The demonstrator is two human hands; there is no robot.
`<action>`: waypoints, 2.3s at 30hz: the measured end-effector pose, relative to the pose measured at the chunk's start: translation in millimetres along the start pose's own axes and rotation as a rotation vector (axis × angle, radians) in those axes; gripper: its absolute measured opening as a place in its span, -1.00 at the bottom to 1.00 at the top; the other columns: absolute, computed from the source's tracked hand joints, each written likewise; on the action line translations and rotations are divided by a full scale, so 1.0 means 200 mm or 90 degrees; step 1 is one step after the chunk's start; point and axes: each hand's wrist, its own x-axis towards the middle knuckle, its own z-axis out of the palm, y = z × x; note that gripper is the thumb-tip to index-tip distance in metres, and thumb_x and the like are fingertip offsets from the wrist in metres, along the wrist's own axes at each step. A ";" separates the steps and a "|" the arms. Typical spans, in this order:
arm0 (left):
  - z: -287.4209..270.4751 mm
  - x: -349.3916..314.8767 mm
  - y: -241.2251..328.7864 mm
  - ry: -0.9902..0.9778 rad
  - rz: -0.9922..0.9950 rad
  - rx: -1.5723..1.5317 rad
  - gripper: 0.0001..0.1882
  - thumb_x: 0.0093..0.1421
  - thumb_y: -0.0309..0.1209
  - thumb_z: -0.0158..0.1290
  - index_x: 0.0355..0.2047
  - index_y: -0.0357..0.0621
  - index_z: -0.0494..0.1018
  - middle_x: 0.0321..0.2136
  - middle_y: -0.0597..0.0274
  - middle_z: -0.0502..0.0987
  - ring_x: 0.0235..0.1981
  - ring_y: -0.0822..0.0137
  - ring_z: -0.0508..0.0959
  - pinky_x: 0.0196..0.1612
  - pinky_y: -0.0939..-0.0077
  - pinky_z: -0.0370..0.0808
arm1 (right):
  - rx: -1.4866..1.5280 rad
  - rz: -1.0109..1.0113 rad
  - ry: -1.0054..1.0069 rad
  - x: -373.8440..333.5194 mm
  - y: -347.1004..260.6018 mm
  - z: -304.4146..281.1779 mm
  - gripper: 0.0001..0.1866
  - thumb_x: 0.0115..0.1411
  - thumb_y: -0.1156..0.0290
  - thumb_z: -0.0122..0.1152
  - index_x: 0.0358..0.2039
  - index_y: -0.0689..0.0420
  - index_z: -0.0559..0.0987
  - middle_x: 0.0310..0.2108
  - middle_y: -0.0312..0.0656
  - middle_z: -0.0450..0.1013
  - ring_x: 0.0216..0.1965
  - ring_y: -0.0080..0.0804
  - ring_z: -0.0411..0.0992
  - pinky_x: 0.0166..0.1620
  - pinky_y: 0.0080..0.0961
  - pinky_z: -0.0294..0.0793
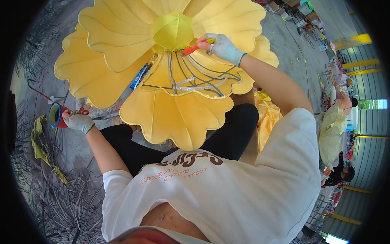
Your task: Applying a liquid coating to a large yellow decorative flower using a brush tool.
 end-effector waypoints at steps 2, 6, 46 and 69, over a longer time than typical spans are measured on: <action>0.02 0.00 0.00 -0.009 -0.009 -0.010 -0.66 0.22 -0.16 -0.22 -0.55 -0.12 0.31 -0.58 0.31 0.28 -0.55 0.44 0.24 -0.41 0.62 0.20 | -0.257 -0.283 -0.044 0.11 0.07 0.04 -0.81 0.14 0.40 0.19 -0.28 0.23 0.54 -0.42 -0.22 0.41 -0.49 -0.44 0.35 -0.41 -0.59 0.39; 0.03 -0.01 0.02 -0.014 -0.029 -0.010 -0.67 0.22 -0.17 -0.20 -0.55 -0.12 0.31 -0.57 0.31 0.29 -0.55 0.44 0.24 -0.42 0.62 0.20 | -0.491 -0.546 -0.144 0.16 0.11 0.05 -0.80 0.11 0.41 0.22 -0.25 0.19 0.55 -0.36 -0.22 0.41 -0.42 -0.36 0.36 -0.34 -0.54 0.38; 0.00 0.03 -0.04 -0.012 -0.080 -0.042 -0.70 0.18 -0.18 -0.19 -0.54 -0.10 0.35 -0.57 0.28 0.33 -0.53 0.40 0.30 -0.42 0.59 0.27 | 0.062 0.150 -0.056 0.16 0.06 0.00 -0.80 0.17 0.32 0.14 -0.46 0.20 0.53 -0.71 -0.29 0.34 -0.76 -0.63 0.20 -0.68 -0.77 0.17; 0.00 -0.01 0.04 -0.029 -0.072 -0.078 -0.71 0.23 -0.17 -0.17 -0.51 -0.06 0.35 -0.64 0.34 0.29 -0.64 0.43 0.27 -0.53 0.59 0.26 | 0.338 0.086 -0.098 -0.44 -0.39 -0.23 -0.83 0.14 0.39 0.13 -0.51 0.22 0.50 -0.68 -0.24 0.35 -0.75 -0.60 0.16 -0.66 -0.74 0.15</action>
